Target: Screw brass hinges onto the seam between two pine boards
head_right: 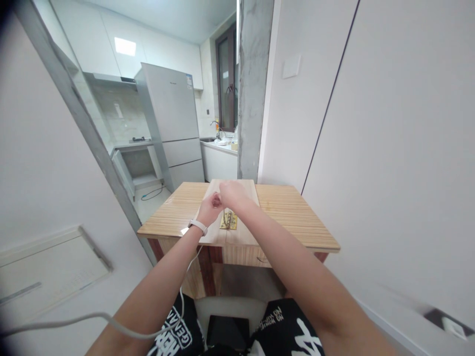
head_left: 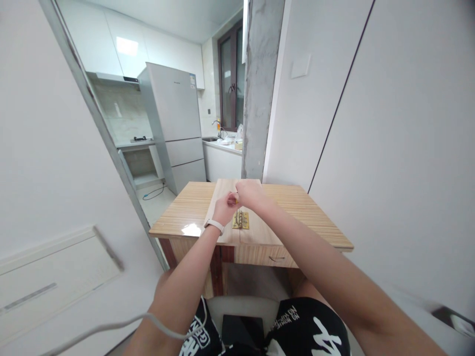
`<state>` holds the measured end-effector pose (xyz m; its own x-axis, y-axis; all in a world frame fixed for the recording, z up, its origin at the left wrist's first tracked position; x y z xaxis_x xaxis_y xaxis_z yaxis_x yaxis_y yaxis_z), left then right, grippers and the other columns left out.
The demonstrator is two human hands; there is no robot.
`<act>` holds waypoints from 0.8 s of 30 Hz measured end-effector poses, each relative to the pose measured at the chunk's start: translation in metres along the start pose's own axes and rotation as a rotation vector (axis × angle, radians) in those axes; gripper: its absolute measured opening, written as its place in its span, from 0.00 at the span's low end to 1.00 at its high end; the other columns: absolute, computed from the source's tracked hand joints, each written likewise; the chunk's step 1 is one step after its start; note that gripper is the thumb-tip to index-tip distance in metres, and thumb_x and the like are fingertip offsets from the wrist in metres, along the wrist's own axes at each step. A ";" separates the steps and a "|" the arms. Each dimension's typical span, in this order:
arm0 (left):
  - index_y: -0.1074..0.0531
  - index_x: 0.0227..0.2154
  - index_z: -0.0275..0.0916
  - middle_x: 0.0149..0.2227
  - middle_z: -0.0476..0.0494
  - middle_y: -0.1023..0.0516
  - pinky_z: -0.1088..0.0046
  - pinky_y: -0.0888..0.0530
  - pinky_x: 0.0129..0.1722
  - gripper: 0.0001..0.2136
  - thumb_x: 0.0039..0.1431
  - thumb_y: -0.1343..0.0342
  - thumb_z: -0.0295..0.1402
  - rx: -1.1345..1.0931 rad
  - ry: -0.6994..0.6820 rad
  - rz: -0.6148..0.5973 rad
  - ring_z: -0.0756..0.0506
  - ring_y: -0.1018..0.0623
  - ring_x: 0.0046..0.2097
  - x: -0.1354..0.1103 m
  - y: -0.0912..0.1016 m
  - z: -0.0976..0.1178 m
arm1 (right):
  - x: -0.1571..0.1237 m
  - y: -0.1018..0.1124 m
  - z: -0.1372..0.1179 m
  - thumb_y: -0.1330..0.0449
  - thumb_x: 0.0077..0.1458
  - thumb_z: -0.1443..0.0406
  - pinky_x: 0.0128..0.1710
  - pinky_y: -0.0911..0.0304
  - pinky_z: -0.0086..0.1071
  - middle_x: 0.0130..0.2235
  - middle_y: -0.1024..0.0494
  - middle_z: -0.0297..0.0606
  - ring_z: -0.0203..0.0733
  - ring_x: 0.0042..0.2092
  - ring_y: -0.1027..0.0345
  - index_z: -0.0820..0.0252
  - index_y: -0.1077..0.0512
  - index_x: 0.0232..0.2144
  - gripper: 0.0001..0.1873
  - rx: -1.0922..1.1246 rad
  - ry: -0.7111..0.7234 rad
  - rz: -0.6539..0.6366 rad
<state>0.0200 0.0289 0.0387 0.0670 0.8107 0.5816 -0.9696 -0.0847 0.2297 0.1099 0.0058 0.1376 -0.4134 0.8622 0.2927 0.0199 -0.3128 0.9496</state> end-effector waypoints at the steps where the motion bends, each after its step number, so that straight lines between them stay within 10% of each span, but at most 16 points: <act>1: 0.29 0.31 0.39 0.30 0.49 0.22 0.76 0.29 0.33 0.08 0.52 0.35 0.31 0.022 0.001 0.018 0.49 0.23 0.32 -0.001 0.000 0.000 | -0.001 0.000 -0.002 0.43 0.64 0.60 0.44 0.34 0.34 0.42 0.18 0.54 0.51 0.45 0.24 0.64 0.21 0.38 0.14 0.002 -0.004 0.006; 7: 0.30 0.30 0.38 0.28 0.51 0.24 0.76 0.31 0.31 0.06 0.51 0.37 0.27 0.101 0.014 0.089 0.49 0.24 0.31 -0.001 0.005 0.001 | -0.002 -0.001 -0.009 0.41 0.61 0.65 0.43 0.35 0.33 0.39 0.18 0.51 0.50 0.44 0.23 0.63 0.21 0.36 0.10 0.023 0.051 0.015; 14: 0.28 0.47 0.36 0.41 0.42 0.20 0.71 0.25 0.39 0.19 0.51 0.34 0.27 -0.076 0.024 -0.087 0.46 0.21 0.39 0.007 -0.003 -0.008 | -0.005 -0.002 -0.017 0.40 0.57 0.70 0.41 0.39 0.31 0.40 0.18 0.45 0.45 0.42 0.25 0.61 0.20 0.35 0.08 0.108 0.218 0.002; 24: 0.28 0.46 0.36 0.43 0.38 0.18 0.62 0.22 0.49 0.15 0.57 0.35 0.31 -0.195 0.004 -0.230 0.42 0.18 0.46 0.005 0.000 -0.006 | -0.006 -0.006 -0.014 0.39 0.54 0.73 0.40 0.40 0.29 0.39 0.17 0.40 0.42 0.42 0.25 0.60 0.21 0.37 0.10 0.198 0.303 0.012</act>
<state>0.0187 0.0363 0.0365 0.2898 0.7980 0.5284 -0.9559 0.2142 0.2007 0.0999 -0.0027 0.1291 -0.6624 0.6925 0.2858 0.1905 -0.2133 0.9582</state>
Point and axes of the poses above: each hand's wrist, its own x-axis towards the middle knuckle, its own y-axis out of the back of the hand, z = x × y, the point moved 8 cm from there along x, towards the middle knuckle
